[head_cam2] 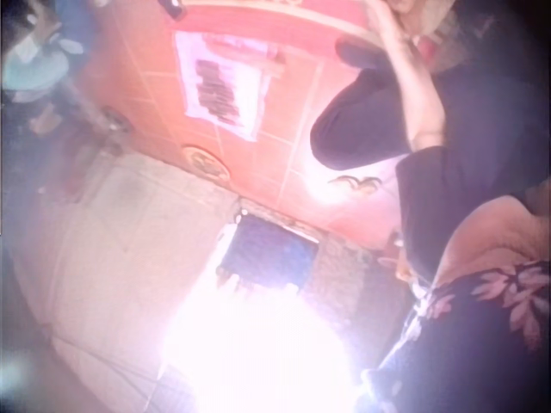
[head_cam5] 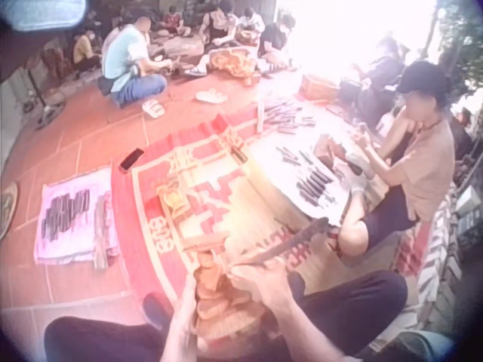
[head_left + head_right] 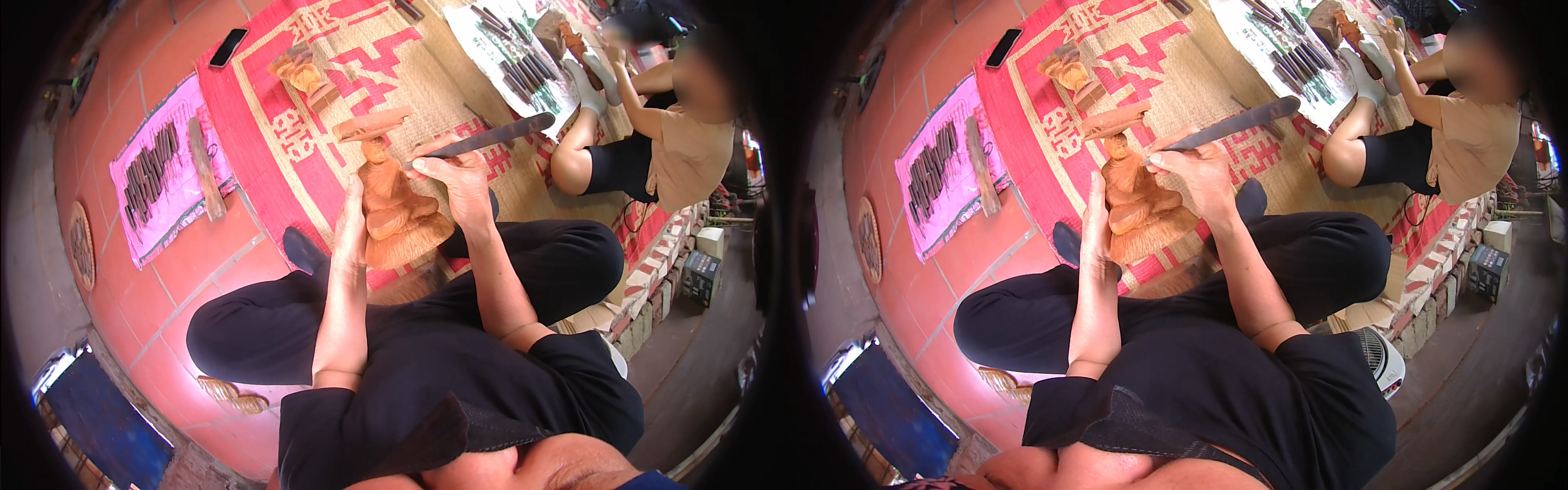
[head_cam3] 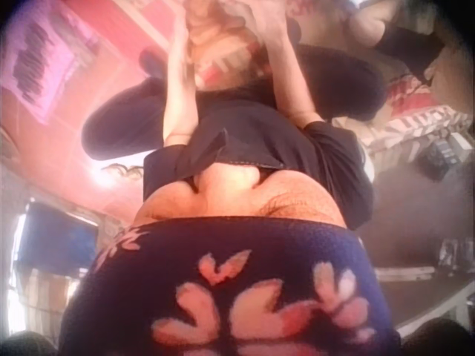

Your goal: The person carves a wooden figurine using a knife, holding the piece in their left hand and shaping it with the tool in their right hand. The person rotates the wood to work on different sides while seated on a mat.

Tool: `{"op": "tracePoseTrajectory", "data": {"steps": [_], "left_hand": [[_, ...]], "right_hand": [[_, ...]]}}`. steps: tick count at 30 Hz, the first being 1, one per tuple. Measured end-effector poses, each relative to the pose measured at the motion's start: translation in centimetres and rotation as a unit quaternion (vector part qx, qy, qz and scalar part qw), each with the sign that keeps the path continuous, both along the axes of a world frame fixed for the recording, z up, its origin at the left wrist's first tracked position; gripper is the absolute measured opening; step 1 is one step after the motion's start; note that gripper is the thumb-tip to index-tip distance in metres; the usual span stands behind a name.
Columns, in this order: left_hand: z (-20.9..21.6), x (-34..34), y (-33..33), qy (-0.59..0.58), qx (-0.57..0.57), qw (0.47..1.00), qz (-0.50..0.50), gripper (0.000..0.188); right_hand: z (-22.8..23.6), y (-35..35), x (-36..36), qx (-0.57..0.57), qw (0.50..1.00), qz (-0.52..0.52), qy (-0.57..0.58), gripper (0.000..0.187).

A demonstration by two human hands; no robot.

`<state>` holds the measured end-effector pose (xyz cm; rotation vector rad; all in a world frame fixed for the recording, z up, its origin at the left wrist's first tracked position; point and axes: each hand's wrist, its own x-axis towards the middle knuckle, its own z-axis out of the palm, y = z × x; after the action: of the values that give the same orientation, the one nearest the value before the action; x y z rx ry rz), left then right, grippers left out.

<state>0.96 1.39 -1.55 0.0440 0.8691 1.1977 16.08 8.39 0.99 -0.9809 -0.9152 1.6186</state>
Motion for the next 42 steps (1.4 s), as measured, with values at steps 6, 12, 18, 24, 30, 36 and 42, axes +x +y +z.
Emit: {"op": "tracePoseTrajectory", "data": {"steps": [6,12,18,24,30,36,42], "left_hand": [[0.6,0.0,-0.1,0.018,0.017,1.0,-0.013,0.067],[1.9,0.2,0.0,0.069,0.005,0.997,-0.018,0.066],[2.4,0.5,-0.1,0.114,-0.005,0.993,-0.014,0.064],[2.7,0.8,0.2,0.125,-0.015,0.992,-0.012,0.066],[2.0,0.3,-0.1,0.105,-0.032,0.993,-0.034,0.068],[2.3,0.6,0.0,0.071,-0.017,0.997,-0.018,0.07],[2.0,0.6,-0.1,0.092,-0.017,0.995,-0.03,0.069]], "right_hand": [[-0.5,0.0,0.3,-0.03,0.999,0.009,-0.011,0.006],[0.0,-0.4,0.2,0.004,1.0,0.027,-0.003,0.008],[-0.9,-1.0,-0.8,0.034,0.995,0.086,-0.034,0.01],[-1.0,-1.3,-1.1,0.084,0.993,0.075,-0.047,0.008],[-0.2,-0.6,-0.5,-0.051,0.999,0.0,-0.018,0.006],[-0.4,-0.9,-0.9,0.005,0.999,0.022,-0.039,0.011],[-0.5,-0.6,-0.6,-0.053,0.998,0.009,-0.031,0.013]]}}
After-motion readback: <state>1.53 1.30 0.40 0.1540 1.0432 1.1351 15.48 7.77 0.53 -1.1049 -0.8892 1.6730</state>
